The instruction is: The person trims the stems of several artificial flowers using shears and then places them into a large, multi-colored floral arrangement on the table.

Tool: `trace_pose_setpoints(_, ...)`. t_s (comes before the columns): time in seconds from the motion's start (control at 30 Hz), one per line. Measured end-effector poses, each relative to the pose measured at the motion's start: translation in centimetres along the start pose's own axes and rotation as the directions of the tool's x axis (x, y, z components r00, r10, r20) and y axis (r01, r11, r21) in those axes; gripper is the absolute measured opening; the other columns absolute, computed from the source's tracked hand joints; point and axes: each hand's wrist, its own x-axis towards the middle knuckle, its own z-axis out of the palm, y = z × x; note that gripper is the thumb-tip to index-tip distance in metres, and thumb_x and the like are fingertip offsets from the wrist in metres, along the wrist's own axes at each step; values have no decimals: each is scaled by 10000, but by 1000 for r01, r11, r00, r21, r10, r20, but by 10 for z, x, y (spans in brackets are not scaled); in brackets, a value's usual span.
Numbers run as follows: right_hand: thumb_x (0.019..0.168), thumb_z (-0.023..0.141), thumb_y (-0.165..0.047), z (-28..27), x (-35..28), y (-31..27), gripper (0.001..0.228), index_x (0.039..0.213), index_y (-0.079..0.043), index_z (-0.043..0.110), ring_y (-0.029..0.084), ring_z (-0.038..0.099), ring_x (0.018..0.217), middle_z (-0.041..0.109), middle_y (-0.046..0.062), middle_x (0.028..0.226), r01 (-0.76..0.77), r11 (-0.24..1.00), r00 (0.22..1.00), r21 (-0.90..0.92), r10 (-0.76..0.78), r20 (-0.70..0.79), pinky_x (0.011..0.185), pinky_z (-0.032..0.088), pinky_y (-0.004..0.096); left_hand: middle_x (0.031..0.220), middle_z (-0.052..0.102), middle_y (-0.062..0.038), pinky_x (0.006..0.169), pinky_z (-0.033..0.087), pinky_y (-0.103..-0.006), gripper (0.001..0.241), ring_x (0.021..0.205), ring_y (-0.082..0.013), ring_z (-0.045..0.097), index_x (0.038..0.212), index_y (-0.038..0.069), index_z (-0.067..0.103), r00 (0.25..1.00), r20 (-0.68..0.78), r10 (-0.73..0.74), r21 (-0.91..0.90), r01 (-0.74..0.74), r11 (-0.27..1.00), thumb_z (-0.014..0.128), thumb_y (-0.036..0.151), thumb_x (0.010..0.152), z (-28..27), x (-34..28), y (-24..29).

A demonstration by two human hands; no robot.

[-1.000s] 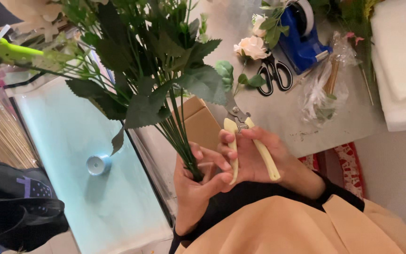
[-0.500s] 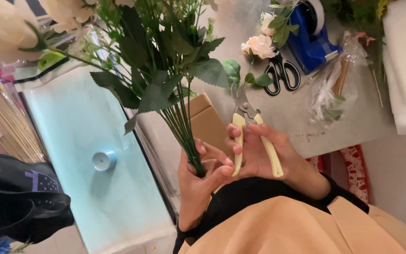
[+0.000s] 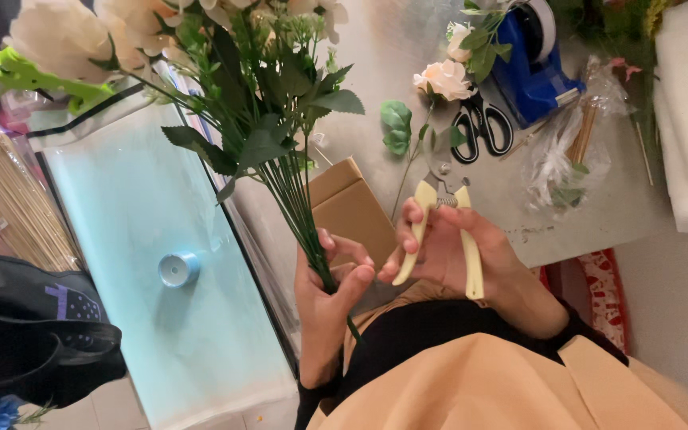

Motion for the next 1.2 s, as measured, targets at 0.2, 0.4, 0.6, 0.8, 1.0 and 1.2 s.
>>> trace_pose_setpoints(0.2, 907, 493, -300, 7, -6, -7, 254, 936, -58, 421, 394, 599, 858, 536, 104, 806, 64, 987, 998, -147, -65, 2, 817, 450, 456, 746, 555, -66, 535, 350, -200, 370, 564, -98, 452, 983, 125, 392, 996, -69, -51, 54, 55, 997, 701, 97, 781, -2, -2, -4)
trace_pose_setpoints(0.4, 893, 479, -345, 8, -11, -8, 294, 870, -53, 466, 391, 598, 764, 515, 108, 719, 78, 966, 995, -246, -89, -37, 768, 455, 457, 742, 530, -68, 518, 323, -196, 373, 542, -93, 415, 989, 139, 388, 997, -53, -61, 61, 65, 996, 704, 137, 789, -4, -2, -9)
trace_pose_setpoints(0.6, 929, 395, -298, 15, -15, -8, 297, 790, -40, 442, 312, 571, 622, 475, 110, 616, 167, 963, 984, -210, -175, -21, 659, 537, 458, 750, 541, -63, 516, 329, -180, 358, 559, -80, 428, 984, 129, 391, 1000, -11, -26, 89, 27, 996, 697, 130, 798, -2, -2, -6)
trace_pose_setpoints(0.8, 904, 375, -296, 22, -19, -6, 300, 706, -74, 419, 265, 531, 496, 456, 79, 515, 225, 919, 960, -323, -266, -90, 491, 528, 364, 744, 522, -66, 521, 321, -192, 352, 530, -81, 408, 978, 130, 381, 999, -6, -43, 95, 44, 995, 685, 117, 801, -5, -3, -12)
trace_pose_setpoints(1.0, 862, 411, -337, 31, -10, -7, 351, 593, -118, 357, 132, 378, 282, 326, 0, 367, 321, 887, 904, -333, -391, -170, 282, 342, 199, 761, 524, -60, 513, 307, -173, 358, 523, -61, 408, 978, 130, 391, 994, -58, -91, 101, 96, 990, 691, 107, 783, -4, -5, -13)
trace_pose_setpoints(1.2, 856, 428, -306, 31, -11, -9, 357, 559, -129, 336, 127, 319, 255, 295, 11, 354, 384, 870, 867, -310, -455, -202, 240, 279, 187, 729, 523, -55, 499, 298, -178, 347, 510, -61, 387, 977, 126, 387, 999, -32, -37, 116, 40, 992, 684, 125, 798, -2, -4, -13)
